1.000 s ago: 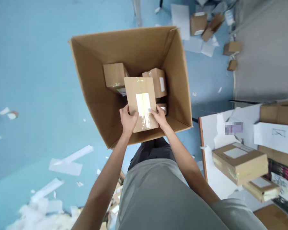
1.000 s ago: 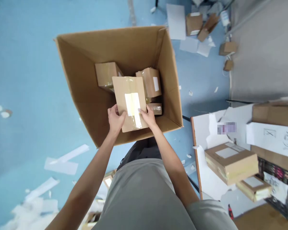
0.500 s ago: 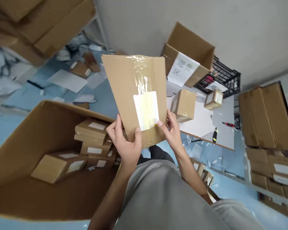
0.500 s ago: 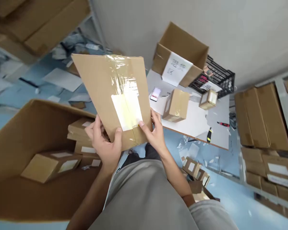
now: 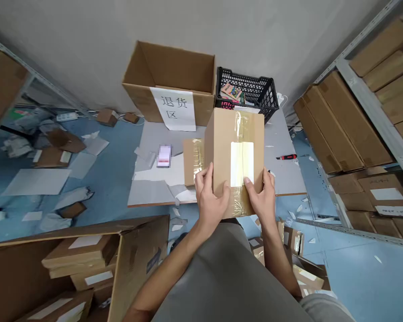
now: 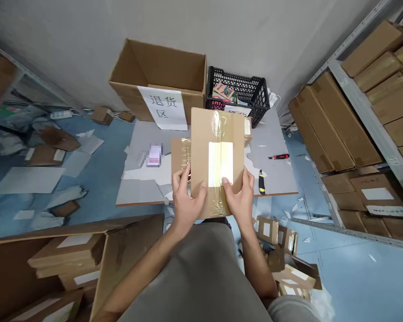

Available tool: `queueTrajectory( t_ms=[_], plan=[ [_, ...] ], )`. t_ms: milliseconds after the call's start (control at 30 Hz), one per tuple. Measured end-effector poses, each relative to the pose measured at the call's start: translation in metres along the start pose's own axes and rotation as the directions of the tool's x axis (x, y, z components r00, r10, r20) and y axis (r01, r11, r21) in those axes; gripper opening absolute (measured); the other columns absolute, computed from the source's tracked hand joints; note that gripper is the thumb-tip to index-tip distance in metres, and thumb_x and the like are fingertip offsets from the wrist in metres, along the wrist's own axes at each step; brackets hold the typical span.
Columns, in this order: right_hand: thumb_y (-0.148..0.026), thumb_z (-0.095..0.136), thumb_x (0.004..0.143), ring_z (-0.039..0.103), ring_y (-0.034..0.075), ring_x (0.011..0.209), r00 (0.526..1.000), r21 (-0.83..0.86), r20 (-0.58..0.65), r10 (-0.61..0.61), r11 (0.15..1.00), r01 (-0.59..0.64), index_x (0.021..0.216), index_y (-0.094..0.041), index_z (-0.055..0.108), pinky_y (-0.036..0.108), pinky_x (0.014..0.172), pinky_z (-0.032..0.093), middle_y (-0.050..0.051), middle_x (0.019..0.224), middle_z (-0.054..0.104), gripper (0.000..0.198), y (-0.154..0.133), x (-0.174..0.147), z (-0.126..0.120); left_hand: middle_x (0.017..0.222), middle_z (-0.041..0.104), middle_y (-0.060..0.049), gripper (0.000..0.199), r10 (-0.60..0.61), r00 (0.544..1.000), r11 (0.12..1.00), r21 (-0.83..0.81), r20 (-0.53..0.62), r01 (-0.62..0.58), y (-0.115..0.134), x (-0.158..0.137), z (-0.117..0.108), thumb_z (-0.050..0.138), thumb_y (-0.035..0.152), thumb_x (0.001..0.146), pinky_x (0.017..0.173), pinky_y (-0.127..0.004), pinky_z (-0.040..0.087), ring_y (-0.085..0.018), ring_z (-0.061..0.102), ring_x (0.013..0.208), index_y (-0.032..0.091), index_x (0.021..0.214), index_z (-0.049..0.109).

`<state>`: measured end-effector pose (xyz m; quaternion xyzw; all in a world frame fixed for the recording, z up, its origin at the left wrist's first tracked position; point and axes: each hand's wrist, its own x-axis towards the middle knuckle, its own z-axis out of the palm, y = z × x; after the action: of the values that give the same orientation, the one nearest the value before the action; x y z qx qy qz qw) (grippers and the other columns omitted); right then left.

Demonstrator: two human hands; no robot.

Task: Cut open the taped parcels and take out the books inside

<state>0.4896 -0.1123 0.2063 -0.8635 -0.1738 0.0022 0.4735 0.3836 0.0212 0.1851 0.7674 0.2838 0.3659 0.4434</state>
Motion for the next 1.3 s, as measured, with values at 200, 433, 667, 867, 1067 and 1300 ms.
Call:
queueTrajectory(
  t_ms=[200,433,667,867,1067,1300],
  plan=[
    [-0.074,0.074,0.098,0.062,0.036,0.145,0.988,0.031,0.118,0.101,0.994,-0.105,0.164,-0.024,0.059,0.058,0.128,0.049,0.016,0.147,0.063,0.084,0.036,0.065,-0.038,0.142,0.057,-0.014,0.074,-0.008,1.000,0.997,0.074,0.016,0.007,0.030,0.024,0.066,0.068,0.027,0.105,0.121,-0.049,0.055,-0.030,0.059,0.141,0.028,0.175,0.045],
    [-0.070,0.075,0.095,0.056,0.036,0.152,0.981,0.061,0.178,0.077,0.994,-0.089,0.165,-0.023,0.059,0.057,0.134,0.044,0.017,0.151,0.061,0.086,0.080,0.115,0.005,0.142,0.057,-0.015,0.073,-0.213,0.974,0.974,0.091,0.072,0.206,-0.028,0.047,0.103,0.068,0.028,0.101,0.125,-0.049,0.051,-0.032,0.061,0.143,0.021,0.172,0.048],
    [-0.069,0.079,0.087,0.057,0.038,0.152,0.937,0.096,0.304,0.170,0.974,-0.208,0.159,-0.020,0.065,0.057,0.136,0.042,0.019,0.151,0.062,0.088,0.129,0.126,0.080,0.147,0.063,-0.019,0.069,-0.355,0.906,0.932,0.167,0.233,0.322,-0.115,0.067,0.097,0.069,0.030,0.095,0.129,-0.053,0.049,-0.037,0.062,0.145,0.016,0.162,0.058],
    [-0.071,0.083,0.086,0.065,0.037,0.146,0.852,0.232,0.457,0.255,0.891,-0.391,0.153,-0.027,0.071,0.054,0.129,0.051,0.013,0.158,0.070,0.081,0.149,0.125,0.079,0.179,0.044,-0.023,0.072,-0.287,0.930,0.929,0.302,0.231,0.212,-0.176,0.073,0.031,0.072,0.050,0.100,0.144,-0.065,0.017,-0.046,0.025,0.175,0.014,0.161,0.059],
    [-0.074,0.078,0.094,0.070,0.036,0.143,0.724,0.267,0.557,0.407,0.738,-0.620,0.146,-0.033,0.077,0.052,0.124,0.056,0.004,0.150,0.079,0.067,0.145,0.109,0.065,0.167,0.061,-0.022,0.094,-0.729,0.613,0.672,0.147,0.304,0.726,-0.243,0.063,-0.027,0.080,0.059,0.092,0.132,-0.055,0.048,-0.039,0.060,0.155,0.016,0.169,0.047],
    [-0.073,0.081,0.092,0.074,0.034,0.137,0.693,0.298,0.551,0.465,0.666,-0.684,0.149,-0.034,0.077,0.050,0.119,0.061,0.003,0.144,0.082,0.069,0.143,0.097,0.067,0.157,0.073,-0.014,0.092,-0.665,0.586,0.723,0.200,0.464,0.662,-0.250,0.069,-0.024,0.073,0.074,0.094,0.126,-0.048,0.053,-0.035,0.071,0.144,0.025,0.169,0.052]
  ],
)
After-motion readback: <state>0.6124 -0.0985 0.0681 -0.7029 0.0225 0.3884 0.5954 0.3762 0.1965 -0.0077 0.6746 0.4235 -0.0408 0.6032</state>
